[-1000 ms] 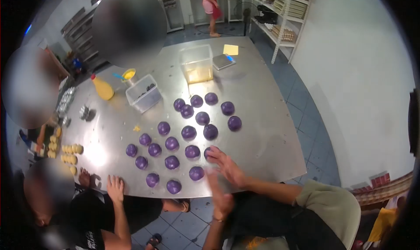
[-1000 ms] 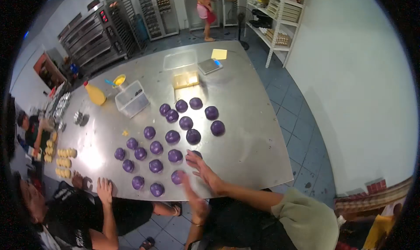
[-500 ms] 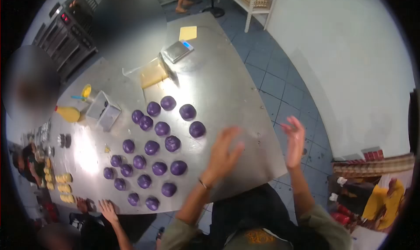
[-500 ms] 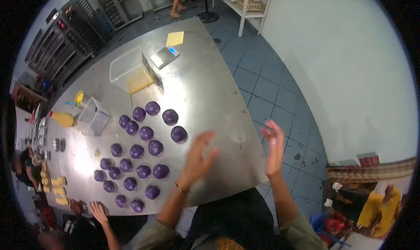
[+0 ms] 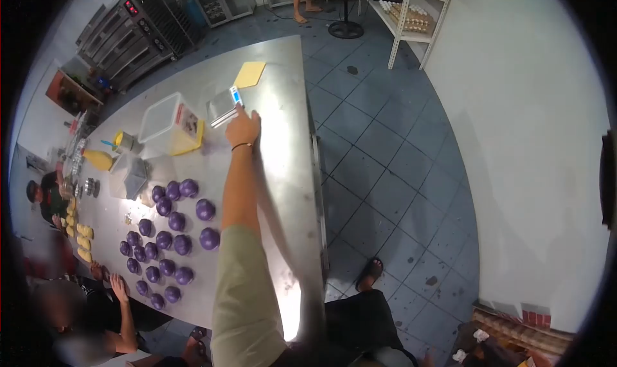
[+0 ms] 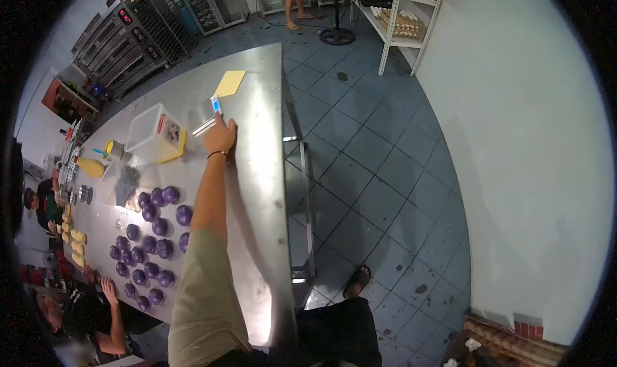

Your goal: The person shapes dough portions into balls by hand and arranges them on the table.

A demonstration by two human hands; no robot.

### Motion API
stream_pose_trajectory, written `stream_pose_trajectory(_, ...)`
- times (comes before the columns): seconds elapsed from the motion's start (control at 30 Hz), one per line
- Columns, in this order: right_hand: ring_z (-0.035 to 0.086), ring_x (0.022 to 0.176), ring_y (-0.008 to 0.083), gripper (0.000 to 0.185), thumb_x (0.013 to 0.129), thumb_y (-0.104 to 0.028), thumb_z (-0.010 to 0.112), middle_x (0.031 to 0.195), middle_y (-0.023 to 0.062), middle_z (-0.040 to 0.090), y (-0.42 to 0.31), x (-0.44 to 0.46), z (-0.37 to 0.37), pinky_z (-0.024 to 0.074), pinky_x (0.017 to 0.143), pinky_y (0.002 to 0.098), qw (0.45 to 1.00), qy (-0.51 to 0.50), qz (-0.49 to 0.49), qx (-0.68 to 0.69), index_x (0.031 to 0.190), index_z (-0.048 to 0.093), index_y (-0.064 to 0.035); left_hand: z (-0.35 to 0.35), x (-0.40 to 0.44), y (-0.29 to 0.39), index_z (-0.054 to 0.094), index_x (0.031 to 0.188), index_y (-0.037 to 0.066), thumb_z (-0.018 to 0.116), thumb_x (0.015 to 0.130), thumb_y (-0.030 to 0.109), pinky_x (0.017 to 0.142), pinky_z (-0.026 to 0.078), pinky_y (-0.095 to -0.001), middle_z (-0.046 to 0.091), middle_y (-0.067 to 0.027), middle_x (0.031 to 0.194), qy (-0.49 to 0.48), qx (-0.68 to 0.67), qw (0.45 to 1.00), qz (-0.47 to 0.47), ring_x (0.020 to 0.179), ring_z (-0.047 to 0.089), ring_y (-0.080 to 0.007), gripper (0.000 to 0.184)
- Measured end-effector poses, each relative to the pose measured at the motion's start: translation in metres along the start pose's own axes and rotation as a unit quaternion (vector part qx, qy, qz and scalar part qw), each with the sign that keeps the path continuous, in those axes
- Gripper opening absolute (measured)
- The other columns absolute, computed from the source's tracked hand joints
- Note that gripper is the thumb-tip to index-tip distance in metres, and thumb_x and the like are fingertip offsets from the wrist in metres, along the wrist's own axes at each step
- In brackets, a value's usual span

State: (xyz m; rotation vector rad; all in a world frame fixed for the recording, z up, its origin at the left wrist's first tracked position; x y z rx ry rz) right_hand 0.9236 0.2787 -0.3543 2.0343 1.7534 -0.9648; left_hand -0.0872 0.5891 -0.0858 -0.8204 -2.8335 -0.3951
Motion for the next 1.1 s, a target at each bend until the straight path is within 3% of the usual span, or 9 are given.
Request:
stream_pose_trajectory(0.43,0.049,0.112,0.0436,0.059,0.078,-0.030,0.065,0.117,0.0223,0.055,0.000,0.252,-0.123,0.0412,0.095,0.0492,0.842,-0.071,-0.389,-0.367,0.126,0.049,-0.0004,-0.003,0.000,0.007,0.034,0.138,-0.001,0.041,0.094,0.039,0.064,0.051,-0.0489,0.067,-0.0216,0.080,-0.056,0.100,0.993,0.027,0.072,0.066,-0.0380,0.060)
stream_pose_trajectory(0.47,0.051,0.112,0.0387,0.054,0.078,-0.031,0.063,0.112,0.0184,0.058,-0.005,0.330,-0.105,0.0443,0.090,0.0462,0.829,-0.137,-0.322,-0.436,0.123,0.053,-0.0035,-0.003,-0.004,0.007,0.033,0.139,-0.001,0.040,0.094,0.037,0.064,0.051,-0.0491,0.067,-0.0218,0.079,-0.062,0.093,0.994,0.015,0.072,0.066,-0.0384,0.059)
stream_pose_trajectory(0.5,0.057,0.102,0.0316,0.047,0.084,-0.033,0.059,0.100,0.0138,0.061,-0.093,0.326,-0.136,0.0474,0.081,0.0400,0.986,-0.013,-0.143,-0.089,0.121,0.054,-0.0037,-0.001,-0.007,0.005,0.030,0.140,-0.001,0.039,0.095,0.034,0.063,0.050,-0.0499,0.067,-0.0224,0.078,-0.054,0.084,0.995,0.009,0.069,0.065,-0.0390,0.058)
stream_pose_trajectory(0.57,0.061,0.083,0.0253,0.039,0.090,-0.030,0.054,0.087,0.0106,0.062,-0.304,0.299,-0.232,0.0478,0.071,0.0341,0.986,-0.088,-0.141,0.023,0.118,0.054,-0.0034,0.000,-0.012,0.002,0.029,0.141,-0.001,0.038,0.095,0.031,0.062,0.050,-0.0508,0.066,-0.0226,0.076,-0.040,0.088,0.995,0.023,0.067,0.064,-0.0401,0.057)
stream_pose_trajectory(0.63,0.059,0.067,0.0208,0.032,0.094,-0.028,0.050,0.079,0.0095,0.061,-0.384,0.336,-0.260,0.0468,0.063,0.0318,0.923,-0.041,-0.357,0.140,0.115,0.055,-0.0029,0.004,-0.013,-0.002,0.029,0.140,-0.004,0.037,0.094,0.025,0.057,0.049,-0.0498,0.065,-0.0234,0.074,-0.066,0.093,0.993,-0.004,0.063,0.063,-0.0392,0.055)
stream_pose_trajectory(0.87,0.058,0.067,0.0210,0.023,0.089,-0.022,0.052,0.078,0.0078,0.060,-0.481,0.437,-0.280,0.0468,0.062,0.0351,0.954,-0.013,-0.176,0.242,0.103,0.057,-0.0044,-0.003,-0.019,-0.001,0.031,0.144,0.008,0.051,0.090,0.027,0.059,0.049,-0.0476,0.064,-0.0209,0.072,-0.023,0.096,0.995,-0.016,0.062,0.061,-0.0366,0.061)
stream_pose_trajectory(0.93,0.062,0.076,0.0301,0.037,0.091,-0.032,0.048,0.083,0.0151,0.064,-0.464,0.474,-0.246,0.0470,0.069,0.0436,0.942,-0.182,-0.281,0.009,0.107,0.060,-0.0009,-0.006,-0.020,-0.004,0.035,0.141,0.007,0.049,0.090,0.026,0.053,0.049,-0.0467,0.064,-0.0190,0.068,-0.052,0.114,0.992,-0.014,0.059,0.062,-0.0367,0.056)
stream_pose_trajectory(1.0,0.062,0.076,0.0293,0.037,0.090,-0.037,0.048,0.082,0.0146,0.064,-0.420,0.512,-0.195,0.0469,0.067,0.0437,0.881,-0.078,-0.407,-0.227,0.099,0.063,-0.0045,-0.016,-0.018,-0.007,0.037,0.138,0.007,0.051,0.089,0.025,0.055,0.049,-0.0480,0.064,-0.0199,0.069,-0.082,0.107,0.991,-0.014,0.061,0.062,-0.0382,0.054)
stream_pose_trajectory(1.1,0.063,0.077,0.0298,0.035,0.089,-0.038,0.049,0.088,0.0153,0.065,-0.428,0.517,-0.198,0.0481,0.067,0.0425,0.965,-0.158,-0.208,-0.029,0.099,0.064,-0.0080,-0.041,0.031,0.031,0.042,0.132,0.008,0.054,0.088,0.021,0.057,0.049,-0.0500,0.063,-0.0212,0.070,-0.073,0.101,0.992,-0.021,0.064,0.062,-0.0412,0.047)
Point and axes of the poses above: each hand's wrist, its own x-axis towards the middle knuckle, its own z-axis out of the palm, y = z × x, the point moved 4 cm from there along x, towards the middle knuckle
